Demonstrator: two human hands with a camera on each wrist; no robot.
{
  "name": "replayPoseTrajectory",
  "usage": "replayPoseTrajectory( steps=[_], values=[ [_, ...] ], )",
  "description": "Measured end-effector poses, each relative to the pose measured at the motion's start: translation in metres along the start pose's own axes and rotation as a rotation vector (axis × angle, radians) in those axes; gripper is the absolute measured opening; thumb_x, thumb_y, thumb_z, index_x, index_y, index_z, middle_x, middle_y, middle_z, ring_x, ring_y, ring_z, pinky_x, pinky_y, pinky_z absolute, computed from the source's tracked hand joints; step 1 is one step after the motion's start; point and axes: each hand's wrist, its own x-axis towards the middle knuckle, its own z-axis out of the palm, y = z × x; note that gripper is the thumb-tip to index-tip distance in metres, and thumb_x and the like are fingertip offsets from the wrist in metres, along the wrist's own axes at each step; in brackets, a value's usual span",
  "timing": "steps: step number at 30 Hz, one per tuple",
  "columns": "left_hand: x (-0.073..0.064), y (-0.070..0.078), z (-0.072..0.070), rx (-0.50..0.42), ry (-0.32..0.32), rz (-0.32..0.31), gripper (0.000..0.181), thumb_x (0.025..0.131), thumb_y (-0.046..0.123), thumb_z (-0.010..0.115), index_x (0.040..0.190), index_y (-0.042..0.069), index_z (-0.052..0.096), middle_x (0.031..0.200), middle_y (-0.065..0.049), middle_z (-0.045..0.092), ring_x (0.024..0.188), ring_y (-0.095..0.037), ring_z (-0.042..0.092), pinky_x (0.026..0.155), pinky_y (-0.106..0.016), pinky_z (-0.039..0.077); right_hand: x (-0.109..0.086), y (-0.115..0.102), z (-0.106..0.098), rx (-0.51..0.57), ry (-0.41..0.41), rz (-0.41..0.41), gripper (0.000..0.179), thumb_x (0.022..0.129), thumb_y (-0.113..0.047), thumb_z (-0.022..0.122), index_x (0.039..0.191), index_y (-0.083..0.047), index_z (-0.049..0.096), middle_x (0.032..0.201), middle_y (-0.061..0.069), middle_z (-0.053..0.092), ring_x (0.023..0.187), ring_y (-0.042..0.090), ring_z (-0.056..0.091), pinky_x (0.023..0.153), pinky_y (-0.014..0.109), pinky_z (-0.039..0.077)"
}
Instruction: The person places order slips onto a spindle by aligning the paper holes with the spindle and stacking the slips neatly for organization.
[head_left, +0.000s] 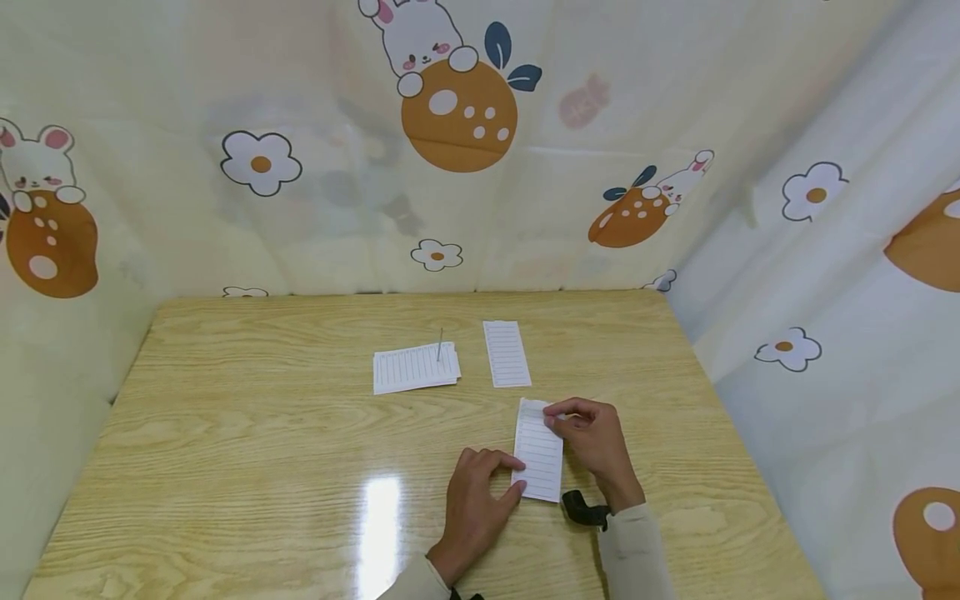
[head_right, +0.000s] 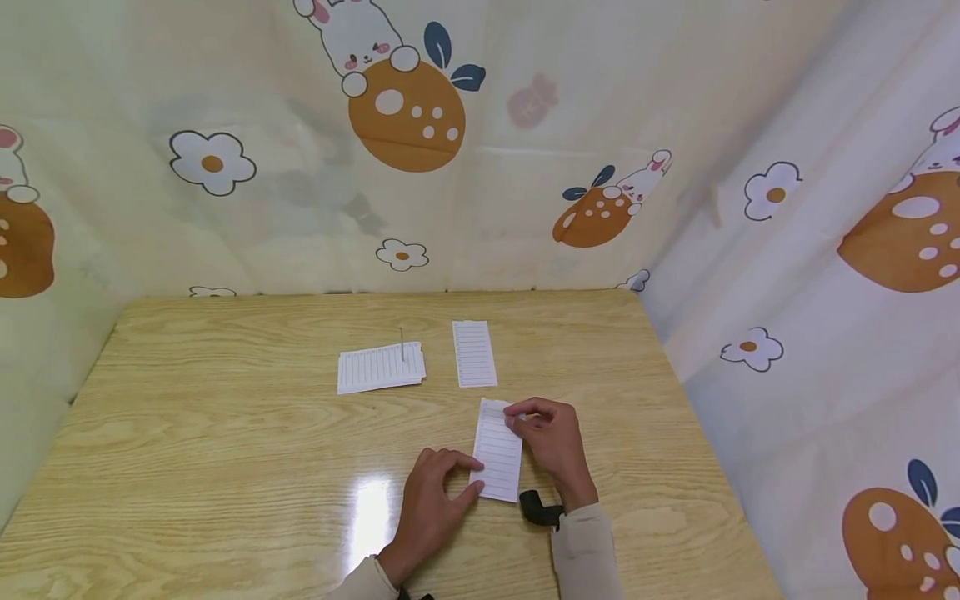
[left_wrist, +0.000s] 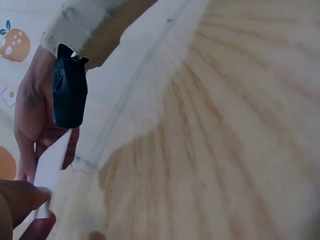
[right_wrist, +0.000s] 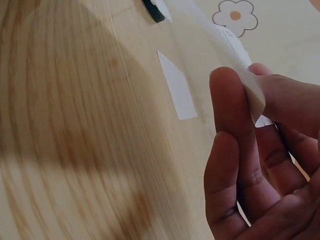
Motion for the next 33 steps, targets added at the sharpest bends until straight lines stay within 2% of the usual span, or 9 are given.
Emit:
replayPoseTrajectory(
  steps=[5,13,21,28,33],
  values=[
    [-0.003,0.001,-0.003,-0.073,0.001,-0.043,0.026,0.078,0.015,0.091,0.099,0.025,0.079,0.089,0.011,0.073,0.084,-0.013,0.056,0.076,-0.018,0.044,-0.001,-0.001,0.001,0.048,0.031,0.001,0.021,0.091,-0.006,0.082,0.107,0.007,0.079,0.104,0.007,0.079,0.070,0.006,0.069,0.066,0.021,0.054],
    [-0.004,0.005,-0.011,-0.168,0.030,-0.106,0.027,0.079,0.014,0.090,0.098,0.030,0.078,0.084,0.013,0.069,0.083,-0.015,0.056,0.075,-0.021,0.044,-0.005,0.000,0.007,0.110,0.101,-0.013,0.021,0.089,-0.007,0.085,0.106,0.004,0.080,0.098,0.001,0.081,0.073,0.010,0.074,0.070,0.025,0.060],
    [-0.003,0.012,-0.018,-0.236,0.089,-0.154,0.029,0.081,0.013,0.090,0.099,0.031,0.079,0.086,0.001,0.063,0.079,-0.020,0.053,0.067,-0.020,0.040,-0.009,-0.004,0.020,0.248,0.200,-0.038,0.023,0.087,0.000,0.084,0.106,0.012,0.078,0.091,-0.003,0.082,0.069,0.009,0.073,0.069,0.026,0.061],
    [-0.002,0.018,-0.024,-0.265,0.130,-0.147,0.025,0.082,0.011,0.089,0.098,0.029,0.080,0.086,-0.004,0.064,0.079,-0.022,0.056,0.064,-0.030,0.045,-0.013,-0.012,0.028,0.311,0.265,-0.048,0.024,0.087,0.003,0.084,0.108,0.013,0.077,0.090,-0.002,0.080,0.071,0.008,0.072,0.069,0.024,0.060],
    [-0.001,0.020,-0.030,-0.283,0.134,-0.147,0.023,0.085,0.009,0.086,0.098,0.026,0.079,0.088,-0.009,0.065,0.080,-0.027,0.057,0.063,-0.029,0.046,-0.015,-0.019,0.028,0.335,0.234,-0.042,0.026,0.086,0.006,0.083,0.109,0.014,0.074,0.093,0.000,0.078,0.078,0.008,0.072,0.072,0.021,0.060]
  ],
)
